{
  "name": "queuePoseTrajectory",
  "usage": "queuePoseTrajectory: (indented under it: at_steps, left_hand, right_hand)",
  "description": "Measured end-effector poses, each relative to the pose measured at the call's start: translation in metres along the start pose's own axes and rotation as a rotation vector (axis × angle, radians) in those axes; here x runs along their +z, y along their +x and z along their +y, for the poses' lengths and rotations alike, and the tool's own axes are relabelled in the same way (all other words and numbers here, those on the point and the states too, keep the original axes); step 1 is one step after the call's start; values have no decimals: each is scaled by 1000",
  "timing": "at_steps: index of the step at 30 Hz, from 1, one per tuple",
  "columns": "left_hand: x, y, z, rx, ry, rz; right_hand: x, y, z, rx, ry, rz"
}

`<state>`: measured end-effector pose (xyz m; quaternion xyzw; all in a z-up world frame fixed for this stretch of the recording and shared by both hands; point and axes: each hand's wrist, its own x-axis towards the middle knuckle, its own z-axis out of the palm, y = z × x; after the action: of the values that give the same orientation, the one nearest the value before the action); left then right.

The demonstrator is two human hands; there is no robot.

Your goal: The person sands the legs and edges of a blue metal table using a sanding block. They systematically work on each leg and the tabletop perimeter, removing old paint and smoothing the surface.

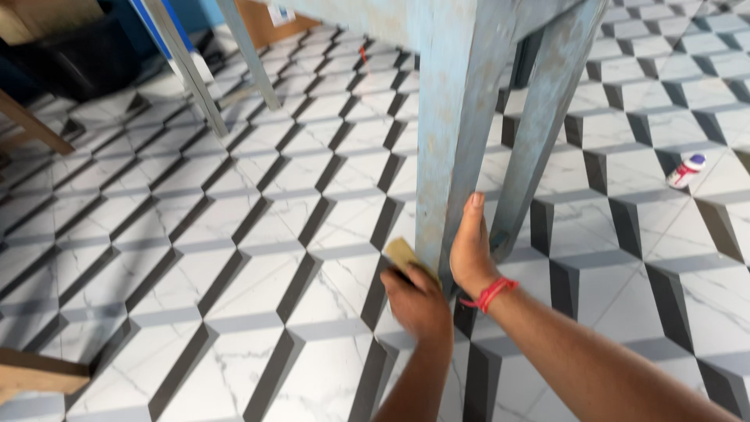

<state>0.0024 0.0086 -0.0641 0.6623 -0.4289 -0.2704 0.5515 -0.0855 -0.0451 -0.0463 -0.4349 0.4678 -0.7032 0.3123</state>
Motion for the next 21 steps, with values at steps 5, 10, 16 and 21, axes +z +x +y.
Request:
queuePoseTrajectory:
  at_steps: [5, 10, 16, 21]
  left_hand:
    - [1, -4, 10, 62, -165, -11]
    - [-2, -1, -13, -155, -18, -39]
    - [3, 5, 5, -103, -158, 12]
    - [-2, 4, 0, -198, -80, -40]
  right_hand:
    - [-1, -6, -7, 195, 25, -49]
    - [3, -16, -9, 175, 137, -12]
    - [-4, -28, 11, 560, 170, 48]
    - [-7, -36, 41, 669, 125, 101]
